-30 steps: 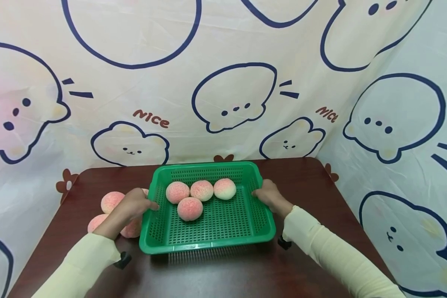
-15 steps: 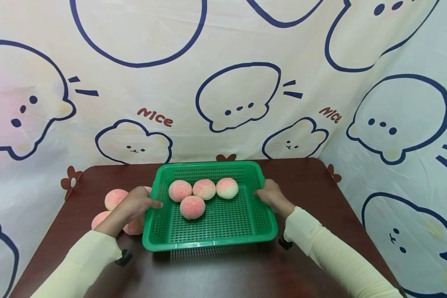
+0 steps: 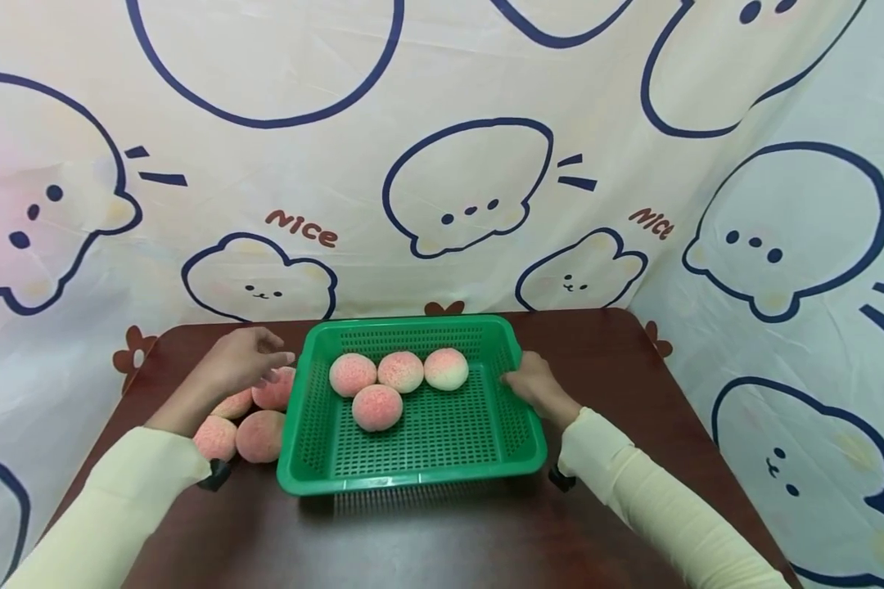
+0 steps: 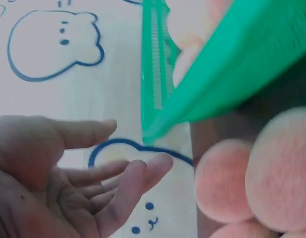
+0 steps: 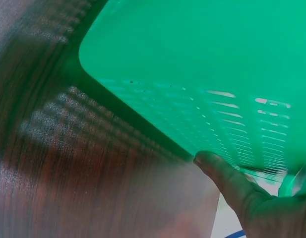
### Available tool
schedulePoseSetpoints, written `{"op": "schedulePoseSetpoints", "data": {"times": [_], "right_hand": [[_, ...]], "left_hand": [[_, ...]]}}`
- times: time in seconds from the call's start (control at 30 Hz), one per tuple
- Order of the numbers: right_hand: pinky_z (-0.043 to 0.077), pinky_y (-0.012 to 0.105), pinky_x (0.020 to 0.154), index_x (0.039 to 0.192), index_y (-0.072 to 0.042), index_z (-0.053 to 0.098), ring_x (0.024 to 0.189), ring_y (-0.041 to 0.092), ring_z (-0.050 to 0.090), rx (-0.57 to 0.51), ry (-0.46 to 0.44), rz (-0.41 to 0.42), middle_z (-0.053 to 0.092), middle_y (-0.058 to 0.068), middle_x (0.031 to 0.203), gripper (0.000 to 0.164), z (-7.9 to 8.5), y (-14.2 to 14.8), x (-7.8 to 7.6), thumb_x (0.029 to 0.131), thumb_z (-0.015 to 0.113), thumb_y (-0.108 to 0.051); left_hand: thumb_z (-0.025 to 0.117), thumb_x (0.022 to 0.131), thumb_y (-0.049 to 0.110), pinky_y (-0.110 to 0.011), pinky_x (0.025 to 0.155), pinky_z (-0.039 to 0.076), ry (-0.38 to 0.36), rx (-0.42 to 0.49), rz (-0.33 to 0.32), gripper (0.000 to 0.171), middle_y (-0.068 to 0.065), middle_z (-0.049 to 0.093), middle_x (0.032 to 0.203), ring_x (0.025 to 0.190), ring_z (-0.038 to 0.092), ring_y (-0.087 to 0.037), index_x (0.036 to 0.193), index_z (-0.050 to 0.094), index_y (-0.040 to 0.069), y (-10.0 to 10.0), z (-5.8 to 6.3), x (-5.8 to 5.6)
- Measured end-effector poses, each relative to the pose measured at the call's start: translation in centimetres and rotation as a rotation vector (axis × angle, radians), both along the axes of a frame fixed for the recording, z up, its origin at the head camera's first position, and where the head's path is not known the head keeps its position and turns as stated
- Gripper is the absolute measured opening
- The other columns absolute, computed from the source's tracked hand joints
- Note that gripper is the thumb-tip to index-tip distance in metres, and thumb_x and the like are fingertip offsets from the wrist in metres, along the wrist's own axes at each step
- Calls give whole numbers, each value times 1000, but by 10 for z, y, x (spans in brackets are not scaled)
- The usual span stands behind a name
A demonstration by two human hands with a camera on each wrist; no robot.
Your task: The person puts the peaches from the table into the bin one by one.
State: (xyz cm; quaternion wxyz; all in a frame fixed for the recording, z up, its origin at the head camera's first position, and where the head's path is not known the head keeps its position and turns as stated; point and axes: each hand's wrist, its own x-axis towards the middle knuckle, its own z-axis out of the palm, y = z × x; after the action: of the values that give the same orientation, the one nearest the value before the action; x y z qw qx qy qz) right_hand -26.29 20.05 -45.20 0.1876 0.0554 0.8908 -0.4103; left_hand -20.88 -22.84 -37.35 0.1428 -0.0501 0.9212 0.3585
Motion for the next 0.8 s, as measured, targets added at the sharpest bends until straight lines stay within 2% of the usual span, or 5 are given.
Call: {"op": "schedulePoseSetpoints", "data": {"times": [0.2,0.4,0.5,0.63,0.8], "right_hand": [[61,49,83,139,9,46,106,40,71,6,4,4,62,31,128,44,0,-2,1,100,58,-8],[61,48,82,140,9,45,104,38,71,11,10,2,62,31,128,45,-1,-3,1,100,58,-9],[61,47,82,140,9,45,103,38,71,11,3,0,62,30,127,45,-2,-4,1,100,59,-9],[61,46,81,139,8,46,102,36,72,15,0,-3,62,29,126,45,-4,-5,1,100,59,-9],[62,46,80,140,7,47,102,36,72,12,7,-2,63,29,126,45,-3,-7,1,100,60,-10]], "left_hand": [[65,97,17,-55,98,53,38,-114,-127,56,-33,57,137,122,59,-45,142,48,-10,-8,-7,-11],[73,86,11,-61,105,46,-37,-243,-226,80,-37,40,151,132,48,-48,152,33,-11,-12,-20,-23],[71,90,17,-65,113,37,-92,-244,-236,84,-37,31,157,143,36,-51,156,25,-9,-10,-26,-26],[65,94,21,-67,116,31,-146,-276,-280,83,-37,28,159,147,29,-52,158,21,-9,-8,-32,-28],[67,84,3,-54,103,47,-262,-250,-300,88,-33,38,154,125,46,-43,158,20,-7,-8,-29,-31]]}}
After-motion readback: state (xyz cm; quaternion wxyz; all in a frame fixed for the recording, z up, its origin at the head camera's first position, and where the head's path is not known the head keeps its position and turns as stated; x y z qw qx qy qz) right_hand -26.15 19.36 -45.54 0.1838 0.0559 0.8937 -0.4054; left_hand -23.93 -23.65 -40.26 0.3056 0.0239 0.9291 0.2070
